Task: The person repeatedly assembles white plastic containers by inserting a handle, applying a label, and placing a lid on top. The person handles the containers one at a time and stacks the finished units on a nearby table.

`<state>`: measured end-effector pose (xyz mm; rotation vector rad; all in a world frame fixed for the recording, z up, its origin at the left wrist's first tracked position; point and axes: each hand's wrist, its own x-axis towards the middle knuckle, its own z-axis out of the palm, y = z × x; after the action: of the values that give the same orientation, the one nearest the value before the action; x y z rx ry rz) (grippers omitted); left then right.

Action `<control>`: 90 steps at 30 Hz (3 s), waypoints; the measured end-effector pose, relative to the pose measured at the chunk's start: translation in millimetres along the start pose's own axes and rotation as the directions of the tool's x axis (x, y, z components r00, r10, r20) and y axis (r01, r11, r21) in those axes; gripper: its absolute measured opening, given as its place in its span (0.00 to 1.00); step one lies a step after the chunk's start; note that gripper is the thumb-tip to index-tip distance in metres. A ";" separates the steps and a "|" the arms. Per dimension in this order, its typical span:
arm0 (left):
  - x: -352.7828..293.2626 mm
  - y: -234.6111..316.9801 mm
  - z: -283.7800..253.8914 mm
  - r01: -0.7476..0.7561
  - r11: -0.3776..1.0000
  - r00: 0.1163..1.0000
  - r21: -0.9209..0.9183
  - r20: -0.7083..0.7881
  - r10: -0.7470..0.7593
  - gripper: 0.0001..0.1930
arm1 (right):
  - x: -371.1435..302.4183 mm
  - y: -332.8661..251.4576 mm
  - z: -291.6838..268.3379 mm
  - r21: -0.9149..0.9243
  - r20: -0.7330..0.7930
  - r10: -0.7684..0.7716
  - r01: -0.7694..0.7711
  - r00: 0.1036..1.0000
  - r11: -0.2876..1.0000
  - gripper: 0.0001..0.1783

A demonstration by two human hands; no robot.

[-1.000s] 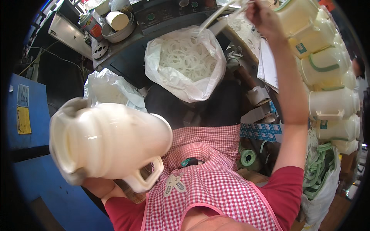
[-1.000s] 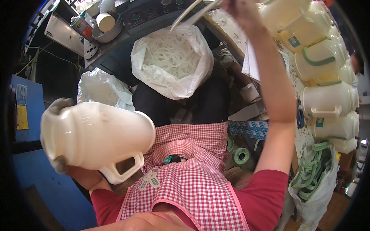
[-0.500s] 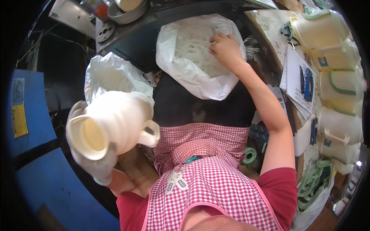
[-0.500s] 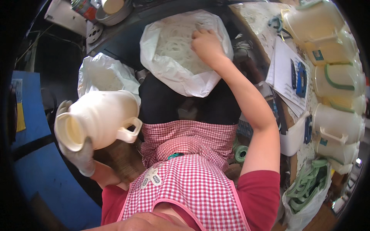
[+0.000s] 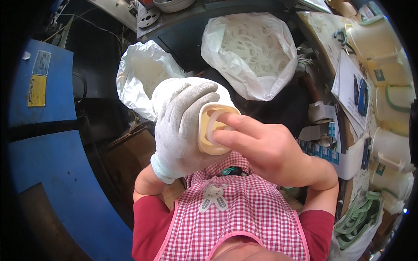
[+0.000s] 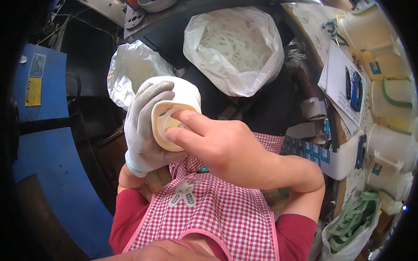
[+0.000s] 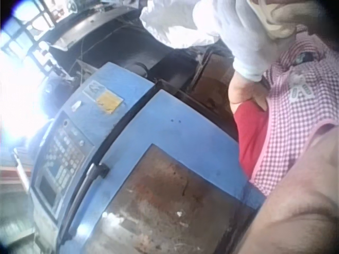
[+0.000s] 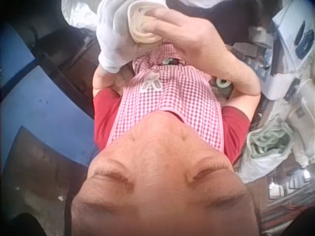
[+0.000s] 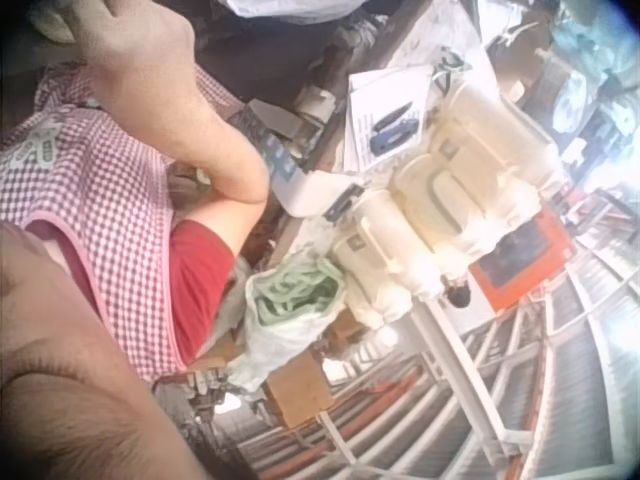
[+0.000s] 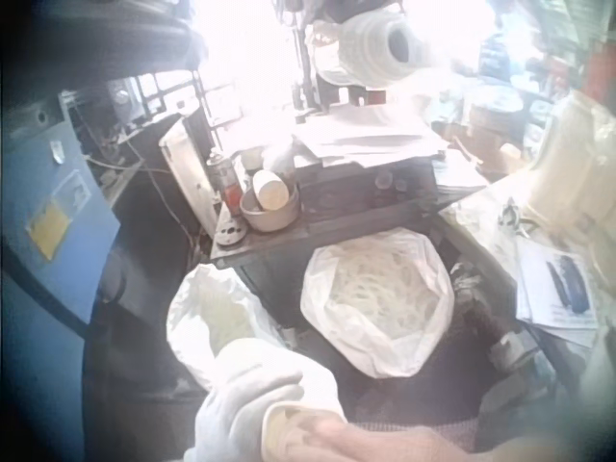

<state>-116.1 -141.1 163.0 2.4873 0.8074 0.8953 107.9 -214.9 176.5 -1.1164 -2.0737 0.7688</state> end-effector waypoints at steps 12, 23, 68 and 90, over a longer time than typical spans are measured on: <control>-1.5 18.3 9.2 -0.059 0.994 0.998 0.092 0.012 0.059 0.41 | 15.7 -0.7 -1.1 -0.165 0.247 -0.029 0.072 0.969 0.984 0.15; 21.1 -68.1 -7.4 0.191 0.837 0.943 -0.512 -0.141 -0.301 0.37 | -262.9 72.4 48.7 0.343 -0.938 0.260 -0.507 -0.229 0.790 0.13; 58.8 -70.6 154.4 0.188 0.576 0.975 -0.796 0.222 -0.011 0.25 | -162.6 32.4 74.4 0.933 -0.150 0.839 -0.205 0.523 0.295 0.14; 51.2 -85.9 156.3 0.146 0.567 0.985 -0.810 0.172 -0.008 0.18 | -156.9 62.4 107.1 0.589 -0.285 0.794 -0.555 0.537 0.587 0.19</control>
<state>-12.3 -66.6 28.4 1.6255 0.3010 0.7836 122.5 -341.7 22.5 -1.6764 -0.8566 1.0725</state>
